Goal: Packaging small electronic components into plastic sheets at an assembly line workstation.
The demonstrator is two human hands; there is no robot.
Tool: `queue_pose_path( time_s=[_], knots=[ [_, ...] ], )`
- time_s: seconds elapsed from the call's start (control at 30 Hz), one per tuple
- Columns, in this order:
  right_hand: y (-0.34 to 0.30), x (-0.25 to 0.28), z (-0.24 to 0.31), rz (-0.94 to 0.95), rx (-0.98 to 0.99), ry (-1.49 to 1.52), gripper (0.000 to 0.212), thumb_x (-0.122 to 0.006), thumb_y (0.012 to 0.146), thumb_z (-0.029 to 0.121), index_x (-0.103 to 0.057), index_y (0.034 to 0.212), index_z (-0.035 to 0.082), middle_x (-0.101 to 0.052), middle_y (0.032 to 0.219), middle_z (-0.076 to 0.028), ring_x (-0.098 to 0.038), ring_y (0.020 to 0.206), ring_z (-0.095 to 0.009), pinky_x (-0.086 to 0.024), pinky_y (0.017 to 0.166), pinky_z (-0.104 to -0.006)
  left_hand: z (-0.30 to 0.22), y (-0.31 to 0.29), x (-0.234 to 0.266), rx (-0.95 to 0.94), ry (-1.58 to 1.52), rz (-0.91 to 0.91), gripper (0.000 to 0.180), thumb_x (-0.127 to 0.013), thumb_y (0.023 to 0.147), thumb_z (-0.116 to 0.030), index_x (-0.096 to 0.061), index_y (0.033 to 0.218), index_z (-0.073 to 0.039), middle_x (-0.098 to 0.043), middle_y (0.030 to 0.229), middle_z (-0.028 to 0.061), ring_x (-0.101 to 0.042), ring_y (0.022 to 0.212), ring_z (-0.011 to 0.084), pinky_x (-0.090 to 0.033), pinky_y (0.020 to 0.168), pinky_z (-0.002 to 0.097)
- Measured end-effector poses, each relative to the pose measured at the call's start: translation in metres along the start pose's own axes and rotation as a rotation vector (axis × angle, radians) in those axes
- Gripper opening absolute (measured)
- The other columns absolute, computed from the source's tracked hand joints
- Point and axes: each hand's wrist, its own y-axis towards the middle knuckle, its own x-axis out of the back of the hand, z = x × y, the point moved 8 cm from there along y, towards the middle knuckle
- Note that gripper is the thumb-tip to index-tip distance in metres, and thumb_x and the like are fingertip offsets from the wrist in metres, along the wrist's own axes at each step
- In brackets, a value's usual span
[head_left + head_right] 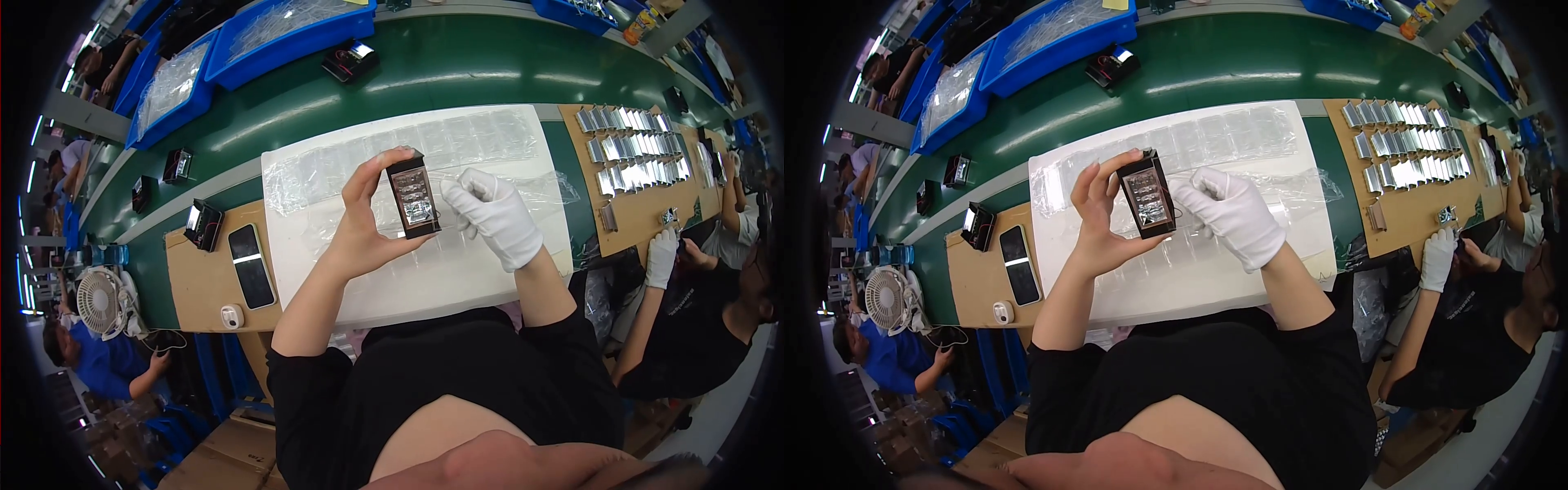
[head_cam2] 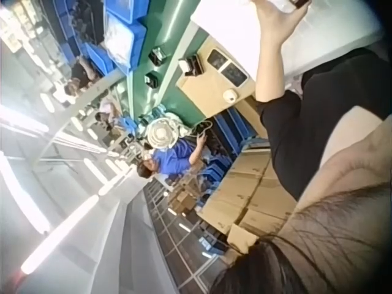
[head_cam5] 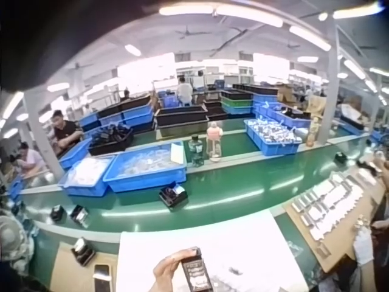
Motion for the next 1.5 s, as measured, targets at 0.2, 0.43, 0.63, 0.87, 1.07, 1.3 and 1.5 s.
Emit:
queue_pose_path(
  time_s=[0.2, 0.43, 0.63, 0.87, 1.07, 1.3, 1.5],
  knots=[
    [-0.002, -0.006, -0.003, 0.014, 0.229, -0.424, 0.037, -0.063, 0.101, 0.034, -0.065, 0.077, 0.006, -0.061, 0.065, -0.003, -0.055, 0.053, -0.015, -0.043, 0.05, -0.0279, 0.013, -0.004, -0.025, 0.082, -0.077, 0.074, 0.107, -0.089, 0.066, -0.003, -0.026, 0.152, -0.016, -0.051, 0.144, 0.0136, -0.049, 0.135, 0.0339, -0.042, 0.114, 0.0472],
    [-0.003, 0.025, 0.017, -0.159, 0.131, -1.021, 0.044, -0.05, 0.105, 0.041, -0.07, 0.089, 0.005, -0.068, 0.074, -0.011, -0.063, 0.066, -0.029, -0.048, 0.062, -0.0398, 0.044, 0.048, -0.045, 0.041, 0.204, 0.259, 0.11, -0.088, 0.066, -0.004, -0.024, 0.154, -0.016, -0.04, 0.149, 0.0166, -0.042, 0.135, 0.0352, -0.038, 0.117, 0.0441],
    [-0.03, 0.102, 0.008, -0.53, 0.087, -0.938, 0.031, -0.057, 0.1, 0.034, -0.069, 0.103, 0.005, -0.069, 0.082, -0.011, -0.063, 0.07, -0.031, -0.051, 0.069, -0.0402, 0.128, 0.099, -0.009, 0.166, 0.39, 0.192, 0.108, -0.082, 0.072, -0.002, -0.019, 0.159, -0.015, -0.027, 0.152, 0.0176, -0.04, 0.137, 0.0362, -0.036, 0.119, 0.0451],
    [-0.034, 0.099, -0.038, -0.519, 0.261, -1.477, 0.024, -0.061, 0.094, 0.023, -0.066, 0.109, 0.004, -0.068, 0.094, -0.015, -0.065, 0.082, -0.035, -0.054, 0.077, -0.0406, 0.111, 0.025, 0.018, 0.591, 0.541, 0.347, 0.029, -0.065, 0.096, -0.011, -0.064, 0.124, -0.013, -0.065, 0.096, 0.005, -0.061, 0.078, 0.0213, -0.051, 0.077, 0.0283],
    [-0.019, 0.09, -0.058, -0.479, 0.162, -1.649, 0.029, -0.061, 0.09, 0.019, -0.064, 0.115, 0.005, -0.066, 0.102, -0.017, -0.064, 0.085, -0.037, -0.056, 0.076, -0.043, 0.098, -0.051, 0.02, 0.295, 0.701, 0.475, 0.014, -0.062, 0.098, -0.016, -0.068, 0.111, -0.014, -0.069, 0.086, 0.0017, -0.065, 0.069, 0.0202, -0.052, 0.066, 0.0309],
    [-0.019, 0.104, -0.056, -0.443, 0.292, -1.585, 0.026, -0.06, 0.09, 0.018, -0.063, 0.113, 0.005, -0.066, 0.099, -0.017, -0.065, 0.085, -0.036, -0.055, 0.077, -0.0432, 0.087, -0.061, 0.016, 0.053, 0.809, 0.399, 0.016, -0.064, 0.095, -0.016, -0.067, 0.11, -0.014, -0.069, 0.088, 0.0005, -0.067, 0.071, 0.0209, -0.053, 0.066, 0.0314],
    [-0.027, 0.133, -0.055, -0.525, 0.307, -1.3, 0.026, -0.062, 0.094, 0.021, -0.068, 0.111, 0.002, -0.069, 0.098, -0.017, -0.065, 0.081, -0.031, -0.054, 0.075, -0.04, 0.086, -0.062, 0.017, -0.008, 0.846, 0.397, 0.018, -0.064, 0.093, -0.017, -0.066, 0.11, -0.013, -0.069, 0.088, 0.0, -0.067, 0.071, 0.0202, -0.052, 0.065, 0.0297]
  ],
)
